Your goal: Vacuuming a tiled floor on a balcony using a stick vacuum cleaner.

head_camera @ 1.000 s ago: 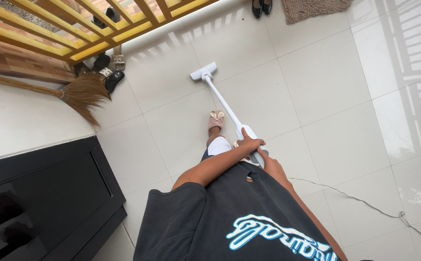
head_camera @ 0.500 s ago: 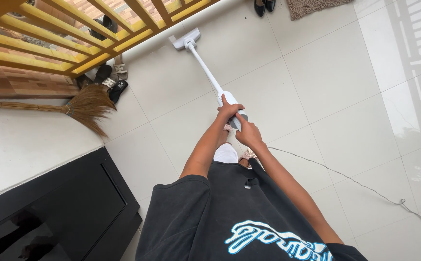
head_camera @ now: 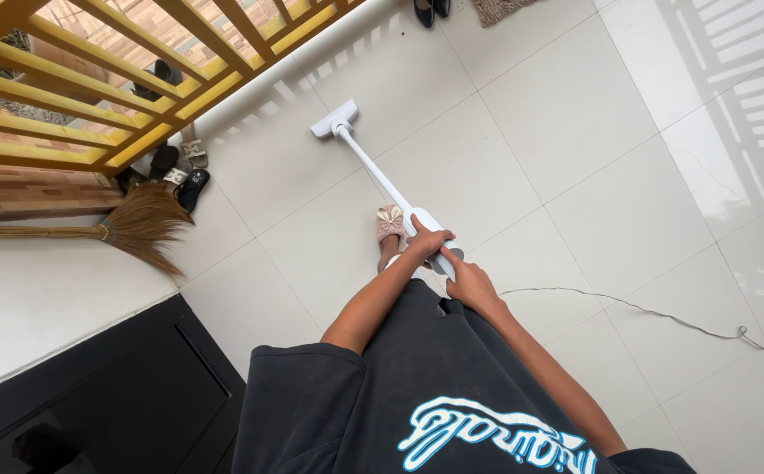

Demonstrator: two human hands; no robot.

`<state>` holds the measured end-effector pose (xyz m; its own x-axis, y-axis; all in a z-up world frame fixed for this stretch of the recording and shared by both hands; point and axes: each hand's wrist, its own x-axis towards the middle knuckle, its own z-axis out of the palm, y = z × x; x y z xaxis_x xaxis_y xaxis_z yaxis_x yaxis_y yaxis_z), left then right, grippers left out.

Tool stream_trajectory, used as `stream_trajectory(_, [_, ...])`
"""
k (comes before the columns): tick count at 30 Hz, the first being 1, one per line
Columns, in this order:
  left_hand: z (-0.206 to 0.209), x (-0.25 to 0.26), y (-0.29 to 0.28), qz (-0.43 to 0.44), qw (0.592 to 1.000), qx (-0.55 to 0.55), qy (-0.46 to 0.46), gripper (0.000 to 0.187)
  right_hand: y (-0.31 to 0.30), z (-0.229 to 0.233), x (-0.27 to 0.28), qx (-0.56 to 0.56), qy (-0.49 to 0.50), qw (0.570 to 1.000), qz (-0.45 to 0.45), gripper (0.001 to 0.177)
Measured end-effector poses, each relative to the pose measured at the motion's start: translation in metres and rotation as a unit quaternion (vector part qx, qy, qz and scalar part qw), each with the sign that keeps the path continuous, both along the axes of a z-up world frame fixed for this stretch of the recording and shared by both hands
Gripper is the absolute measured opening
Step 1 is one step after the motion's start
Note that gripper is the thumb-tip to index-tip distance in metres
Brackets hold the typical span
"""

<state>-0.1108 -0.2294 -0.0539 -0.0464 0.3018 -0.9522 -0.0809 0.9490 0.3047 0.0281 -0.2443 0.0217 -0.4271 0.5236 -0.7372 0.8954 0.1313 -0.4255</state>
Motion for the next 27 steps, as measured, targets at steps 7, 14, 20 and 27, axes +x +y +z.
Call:
stream_trajectory(7, [-0.001, 0.127, -0.077, -0.011, 1.000, 0.007, -0.008, 0.129, -0.072, 0.040, 0.117, -0.016, 0.023, 1.000, -0.011, 0.073])
stream_trajectory(14, [0.007, 0.254, -0.148, 0.015, 0.999, -0.012, -0.027, 0.125, -0.137, 0.032, 0.249, -0.024, -0.022, 0.998, 0.054, 0.075])
stream_trajectory(20, [0.028, 0.320, -0.196, 0.010, 0.999, -0.011, -0.038, 0.133, -0.170, 0.097, 0.285, -0.087, -0.112, 0.986, 0.082, 0.083])
stream_trajectory(27, [0.029, 0.299, -0.218, 0.015, 0.999, 0.012, -0.031, 0.134, -0.205, 0.057, 0.274, -0.046, -0.123, 0.990, 0.045, 0.083])
